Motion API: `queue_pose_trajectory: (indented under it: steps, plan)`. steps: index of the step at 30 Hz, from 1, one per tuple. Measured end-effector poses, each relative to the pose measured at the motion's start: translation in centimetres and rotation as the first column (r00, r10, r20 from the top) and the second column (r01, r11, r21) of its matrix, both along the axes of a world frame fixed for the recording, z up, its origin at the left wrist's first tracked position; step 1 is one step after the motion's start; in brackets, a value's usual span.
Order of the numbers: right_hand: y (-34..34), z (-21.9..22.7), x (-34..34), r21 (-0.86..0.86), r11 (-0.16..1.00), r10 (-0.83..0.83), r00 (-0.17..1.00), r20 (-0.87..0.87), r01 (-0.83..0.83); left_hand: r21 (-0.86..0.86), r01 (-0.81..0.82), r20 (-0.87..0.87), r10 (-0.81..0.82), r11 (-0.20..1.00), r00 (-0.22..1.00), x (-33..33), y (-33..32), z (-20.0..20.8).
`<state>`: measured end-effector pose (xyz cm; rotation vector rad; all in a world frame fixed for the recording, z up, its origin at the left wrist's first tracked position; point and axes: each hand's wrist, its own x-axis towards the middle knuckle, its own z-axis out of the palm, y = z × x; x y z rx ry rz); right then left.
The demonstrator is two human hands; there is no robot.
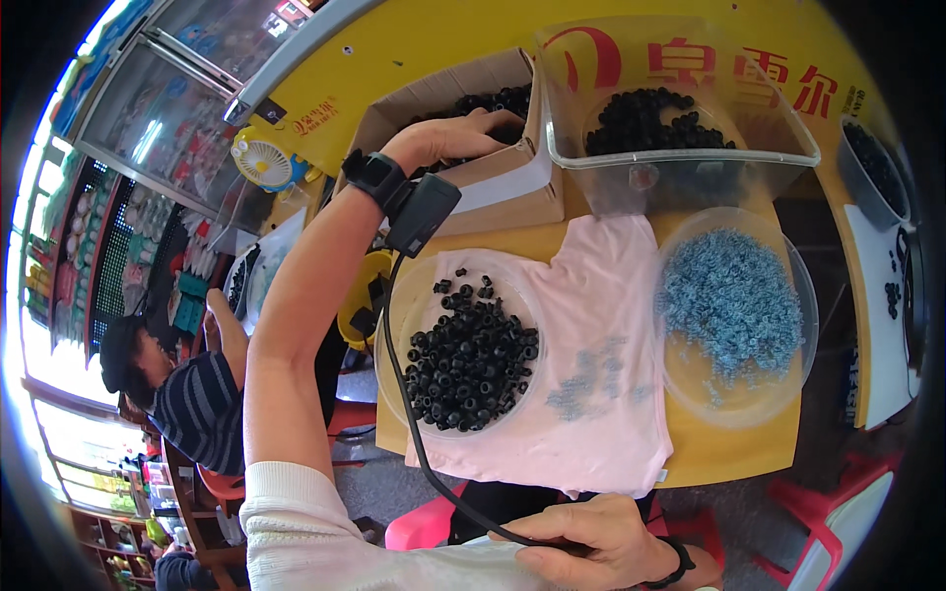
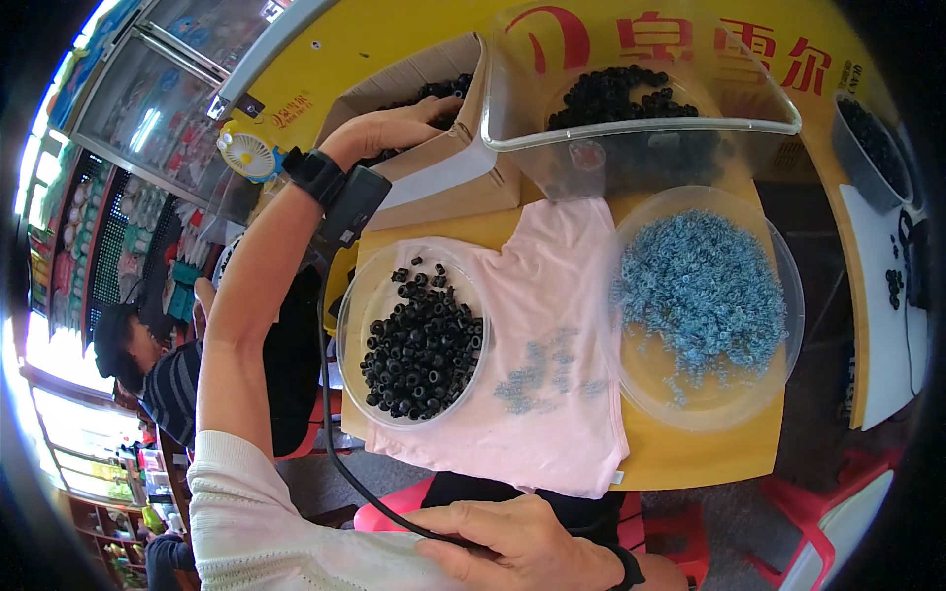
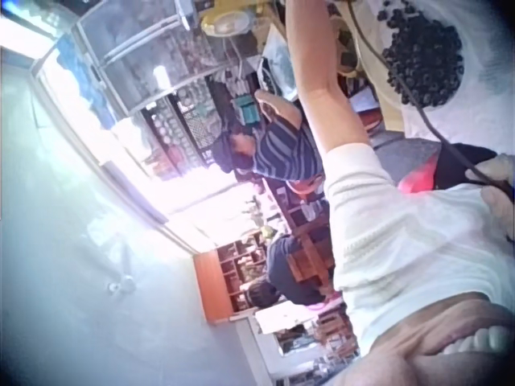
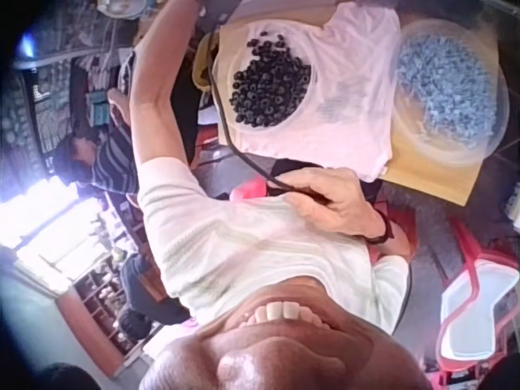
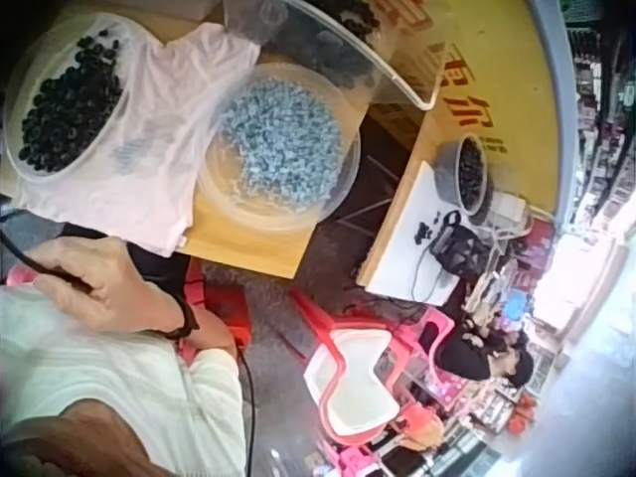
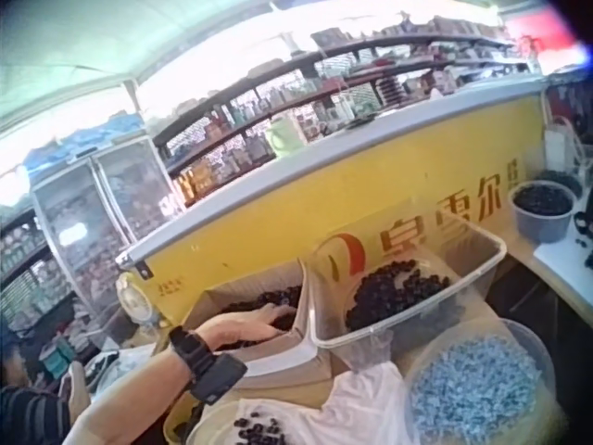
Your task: The person is assembling small black plastic parts at a workstation.
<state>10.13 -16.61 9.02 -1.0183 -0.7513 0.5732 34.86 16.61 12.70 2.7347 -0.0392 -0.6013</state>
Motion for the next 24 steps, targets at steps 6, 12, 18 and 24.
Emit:
queue_pose_trajectory:
  steps: [6, 12, 18, 24]
  plan:
    - [0.4, -0.5, 0.3, -0.053, 0.996, 0.071, 0.996, -0.055, -0.074, -0.102, 0.049, 0.035, -0.046, 0.994, 0.998, 0.9, 2.5, -2.7]
    - [0.3, -2.0, 0.7, -0.16, 0.984, 0.079, 0.997, -0.015, -0.08, -0.141, 0.093, 0.094, -0.08, 0.986, 0.992, 1.1, 2.5, -2.6]
    - [0.5, -2.4, 0.5, -0.168, 0.981, 0.099, 0.995, -0.028, -0.102, -0.155, 0.044, 0.234, -0.006, 0.987, 0.972, 0.1, 2.8, -2.5]
    - [0.5, -2.5, 0.0, -0.182, 0.974, 0.133, 0.991, -0.032, -0.137, -0.1, -0.027, 0.281, 0.054, 0.995, 0.958, -0.5, 2.3, -1.6]
